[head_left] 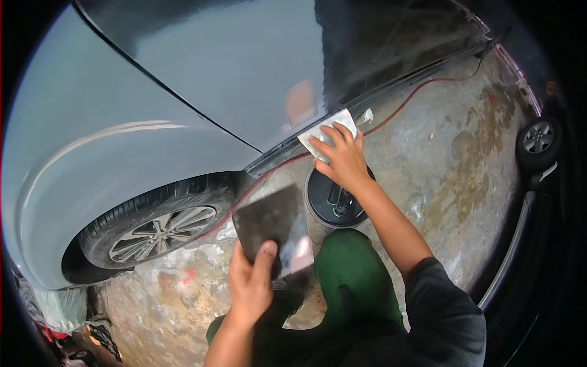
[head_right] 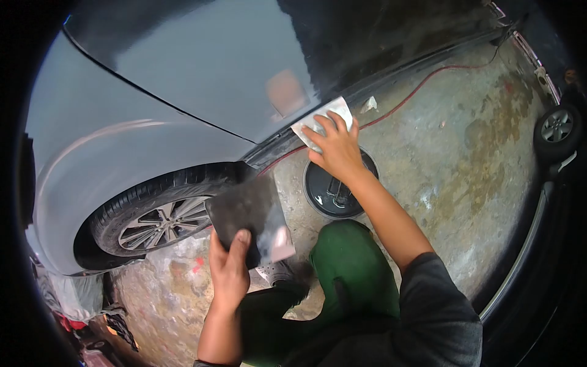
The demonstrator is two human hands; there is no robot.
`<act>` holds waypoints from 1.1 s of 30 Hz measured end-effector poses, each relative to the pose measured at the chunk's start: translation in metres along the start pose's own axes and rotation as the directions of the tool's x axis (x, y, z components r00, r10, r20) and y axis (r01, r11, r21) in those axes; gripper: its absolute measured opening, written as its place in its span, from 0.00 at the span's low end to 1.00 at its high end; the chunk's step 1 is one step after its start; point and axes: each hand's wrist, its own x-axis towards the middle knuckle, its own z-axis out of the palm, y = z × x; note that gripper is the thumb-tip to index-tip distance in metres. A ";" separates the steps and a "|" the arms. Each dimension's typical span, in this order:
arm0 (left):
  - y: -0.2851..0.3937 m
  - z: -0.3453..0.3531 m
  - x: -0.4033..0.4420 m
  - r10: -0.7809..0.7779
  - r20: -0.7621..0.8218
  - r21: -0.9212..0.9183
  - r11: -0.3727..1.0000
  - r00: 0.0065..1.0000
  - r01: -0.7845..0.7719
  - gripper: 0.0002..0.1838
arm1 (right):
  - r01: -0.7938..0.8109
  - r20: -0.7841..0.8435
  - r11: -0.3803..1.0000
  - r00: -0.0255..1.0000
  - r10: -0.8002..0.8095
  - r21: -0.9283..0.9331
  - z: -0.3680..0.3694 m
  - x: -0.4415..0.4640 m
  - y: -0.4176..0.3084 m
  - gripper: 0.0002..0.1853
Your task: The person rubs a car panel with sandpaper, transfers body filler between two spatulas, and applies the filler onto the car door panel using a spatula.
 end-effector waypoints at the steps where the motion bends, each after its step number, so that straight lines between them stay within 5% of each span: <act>1: -0.001 0.002 0.004 -0.002 -0.023 -0.075 0.997 1.000 0.000 0.17 | -0.029 0.024 0.999 0.999 0.028 0.022 -0.012 -0.007 -0.005 0.29; 2: -0.001 0.005 0.009 -0.005 -0.050 -0.151 0.989 0.999 -0.003 0.18 | -0.054 0.048 0.998 0.997 0.052 0.044 -0.025 -0.014 -0.012 0.29; 5: -0.009 0.011 0.023 -0.058 -0.059 -0.380 0.924 0.997 0.031 0.19 | -0.132 0.094 0.835 0.991 0.097 0.534 -0.071 -0.039 -0.036 0.31; 7: -0.019 0.018 0.030 -0.112 -0.072 -0.500 0.864 0.991 0.061 0.19 | -0.112 0.137 0.556 0.991 -0.004 0.823 -0.107 -0.055 -0.054 0.32; 10: -0.018 0.031 0.033 -0.171 -0.041 -0.597 0.794 0.984 0.113 0.19 | -0.084 0.119 0.215 0.981 -0.155 0.973 -0.138 -0.071 -0.080 0.33; 13: -0.016 0.035 0.030 -0.182 -0.050 -0.622 0.775 0.982 0.112 0.18 | 0.021 0.117 0.435 0.951 -0.287 0.900 -0.147 -0.071 -0.086 0.32; 16: -0.015 0.033 0.027 -0.143 -0.111 -0.609 0.792 0.983 0.047 0.16 | -0.096 0.290 0.634 0.934 -0.209 0.768 -0.146 -0.074 -0.072 0.30; 19: -0.005 0.027 0.018 0.020 -0.257 -0.431 0.893 0.966 -0.133 0.15 | -0.008 0.277 0.847 0.947 -0.165 0.531 -0.147 -0.075 -0.053 0.28; 21: 0.009 0.024 0.008 0.252 -0.329 -0.105 0.948 0.910 -0.300 0.15 | 0.023 0.195 0.861 0.971 -0.141 0.508 -0.157 -0.074 -0.061 0.28; 26: -0.008 0.037 0.003 0.477 -0.312 -0.078 0.849 0.821 -0.523 0.15 | 0.149 0.091 0.877 0.973 -0.213 0.456 -0.172 -0.065 -0.089 0.29; 33: -0.015 0.031 0.005 0.492 -0.324 -0.035 0.847 0.808 -0.530 0.19 | 0.192 0.234 0.887 0.922 -0.310 0.419 -0.164 -0.065 -0.101 0.28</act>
